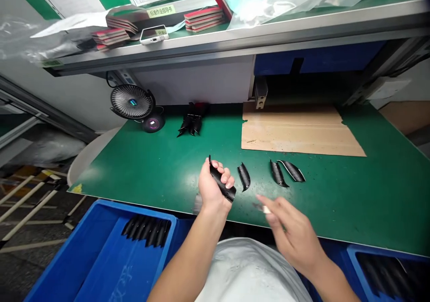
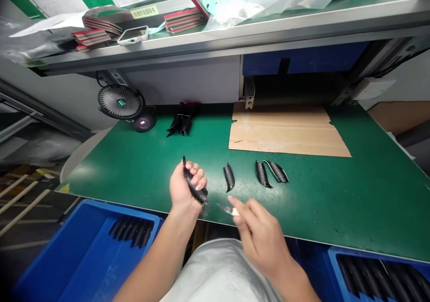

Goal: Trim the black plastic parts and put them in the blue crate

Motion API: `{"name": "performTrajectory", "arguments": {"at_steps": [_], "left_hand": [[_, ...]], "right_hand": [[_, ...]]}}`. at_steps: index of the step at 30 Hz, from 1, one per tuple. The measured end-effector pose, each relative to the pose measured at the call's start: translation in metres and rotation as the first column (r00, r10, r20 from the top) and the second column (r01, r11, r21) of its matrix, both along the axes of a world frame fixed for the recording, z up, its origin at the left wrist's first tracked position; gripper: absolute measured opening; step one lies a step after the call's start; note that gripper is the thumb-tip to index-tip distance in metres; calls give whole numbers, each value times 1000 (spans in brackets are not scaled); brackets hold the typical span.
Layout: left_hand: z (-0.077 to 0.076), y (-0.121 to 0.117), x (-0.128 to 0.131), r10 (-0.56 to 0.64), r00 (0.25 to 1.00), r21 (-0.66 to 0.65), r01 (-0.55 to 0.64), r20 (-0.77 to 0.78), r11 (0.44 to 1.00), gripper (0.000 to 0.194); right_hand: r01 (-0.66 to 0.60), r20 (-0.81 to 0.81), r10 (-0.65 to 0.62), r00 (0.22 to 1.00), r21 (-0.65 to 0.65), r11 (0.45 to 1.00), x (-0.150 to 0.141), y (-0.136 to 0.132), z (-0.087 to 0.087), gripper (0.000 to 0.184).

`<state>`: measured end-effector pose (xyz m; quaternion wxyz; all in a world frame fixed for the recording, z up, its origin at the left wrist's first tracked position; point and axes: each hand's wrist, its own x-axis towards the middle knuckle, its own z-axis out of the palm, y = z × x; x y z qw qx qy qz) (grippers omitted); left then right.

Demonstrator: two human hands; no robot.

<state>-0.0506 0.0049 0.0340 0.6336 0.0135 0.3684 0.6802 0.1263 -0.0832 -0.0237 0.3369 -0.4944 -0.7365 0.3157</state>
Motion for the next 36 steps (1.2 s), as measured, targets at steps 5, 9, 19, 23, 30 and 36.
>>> {"name": "performTrajectory", "arguments": {"at_steps": [5, 9, 19, 23, 30, 36], "left_hand": [[6, -6, 2, 6, 998, 56, -2, -65, 998, 27], [9, -11, 1, 37, 993, 78, -29, -111, 997, 29], [10, -20, 3, 76, 975, 112, -53, -210, 992, 34], [10, -21, 5, 89, 964, 131, -57, -251, 990, 35], [7, -23, 7, 95, 948, 129, -58, -304, 990, 34], [3, -18, 5, 110, 951, 74, -92, -288, 993, 33]], "right_hand": [[-43, -89, 36, 995, -87, 995, -29, 8, 23, 32], [-124, -73, 111, 991, -221, 967, -27, 14, 28, 26], [-63, 85, 83, 993, -223, 973, -30, 19, 31, 28], [-32, 157, 64, 986, -199, 980, -31, 18, 28, 27], [27, 265, 5, 964, -113, 993, -36, 17, 30, 27], [116, 387, -146, 911, 100, 988, -40, 11, 24, 22]]}}
